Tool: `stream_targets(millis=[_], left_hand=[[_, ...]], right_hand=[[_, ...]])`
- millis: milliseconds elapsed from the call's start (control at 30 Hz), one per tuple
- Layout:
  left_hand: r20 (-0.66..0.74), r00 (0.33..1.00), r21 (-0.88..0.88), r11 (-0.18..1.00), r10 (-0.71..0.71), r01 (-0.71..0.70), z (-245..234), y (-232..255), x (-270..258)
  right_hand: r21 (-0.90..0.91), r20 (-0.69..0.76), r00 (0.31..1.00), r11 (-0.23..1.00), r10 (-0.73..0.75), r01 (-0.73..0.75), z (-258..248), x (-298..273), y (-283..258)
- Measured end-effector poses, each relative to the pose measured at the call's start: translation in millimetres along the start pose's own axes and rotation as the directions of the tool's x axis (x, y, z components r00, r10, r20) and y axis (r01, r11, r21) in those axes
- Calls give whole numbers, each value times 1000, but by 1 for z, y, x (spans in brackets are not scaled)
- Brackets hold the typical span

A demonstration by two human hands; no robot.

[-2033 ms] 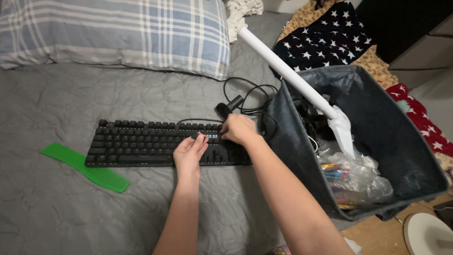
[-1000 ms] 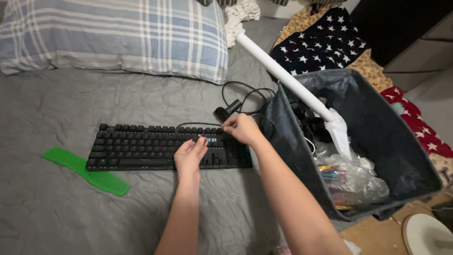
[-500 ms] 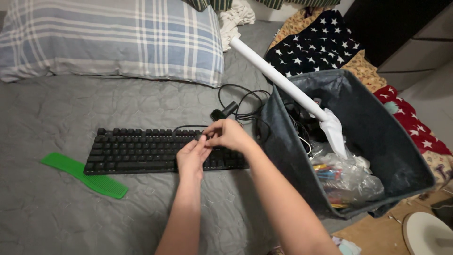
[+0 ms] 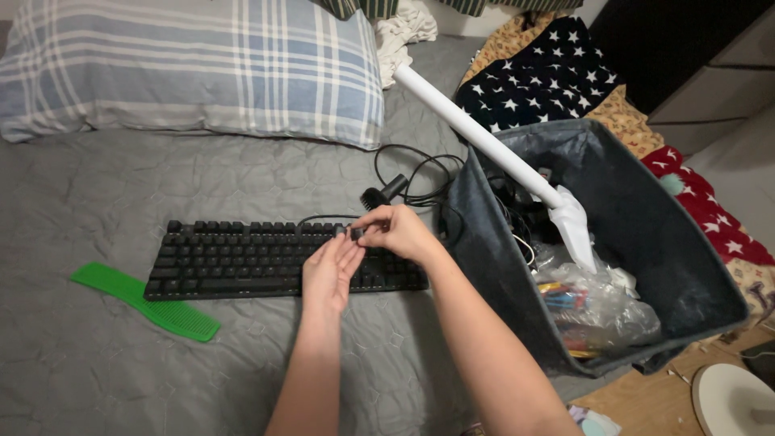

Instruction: The person removes keycaps from a computer keyboard using a small tool, retrieves replacement items from a storage bin, and presses new components into the keyboard by hand.

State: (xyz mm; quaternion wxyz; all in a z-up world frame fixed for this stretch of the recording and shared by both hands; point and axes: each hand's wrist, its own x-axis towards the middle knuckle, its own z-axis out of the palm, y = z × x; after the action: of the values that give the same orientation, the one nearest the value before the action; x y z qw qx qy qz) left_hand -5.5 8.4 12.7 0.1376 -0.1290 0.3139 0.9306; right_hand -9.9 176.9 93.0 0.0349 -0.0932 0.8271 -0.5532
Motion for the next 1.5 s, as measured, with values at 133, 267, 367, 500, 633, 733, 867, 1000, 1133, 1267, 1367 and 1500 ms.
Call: stream_targets(millis=[133,267,367,500,633,733,867,1000,1133,1267,1367,1500], left_hand=[[-49,997,92,994,61,-57,2,3,-5],[-77,989,176,978,126,-111,-1,6,-6],[-121,987,214,973,109,-81,-5,6,-6],[-135,987,191,980,88,-62,-14,5,-5],[-133,989,175,984,67,-43,-18,6,-2],[-133,989,187,981,71,-45,-17,6,-1],[-133,989,189,981,71,-45,-15,7,-3],[-132,989,192,980,73,-47,-12,8,-6],[-143,987,207,977,69,-39,-10,10,-8],[-136,988,207,977,70,-41,-9,11,-9],[-134,988,209,977,72,-43,-9,11,-9],[-141,988,209,977,64,-34,-10,8,-10]], right_hand=[[-4,-15,999,999,44,-44,-3,-1,5],[-127,-122,990,988,68,-84,-5,12,13],[-432,-154,986,894,61,-123,-4,17,10],[-633,-75,993,766,86,-114,2,24,7],[-704,-36,996,705,81,-83,7,27,9],[-709,-57,990,693,129,-131,9,27,9],[-703,-45,990,700,131,-124,9,25,8],[-721,-52,990,681,132,-129,8,25,6],[-788,-54,996,610,68,-84,11,27,5],[-809,-51,987,573,150,-129,14,33,1],[-825,-43,977,544,210,-153,15,37,2],[-818,-47,955,538,291,-204,18,44,7]])
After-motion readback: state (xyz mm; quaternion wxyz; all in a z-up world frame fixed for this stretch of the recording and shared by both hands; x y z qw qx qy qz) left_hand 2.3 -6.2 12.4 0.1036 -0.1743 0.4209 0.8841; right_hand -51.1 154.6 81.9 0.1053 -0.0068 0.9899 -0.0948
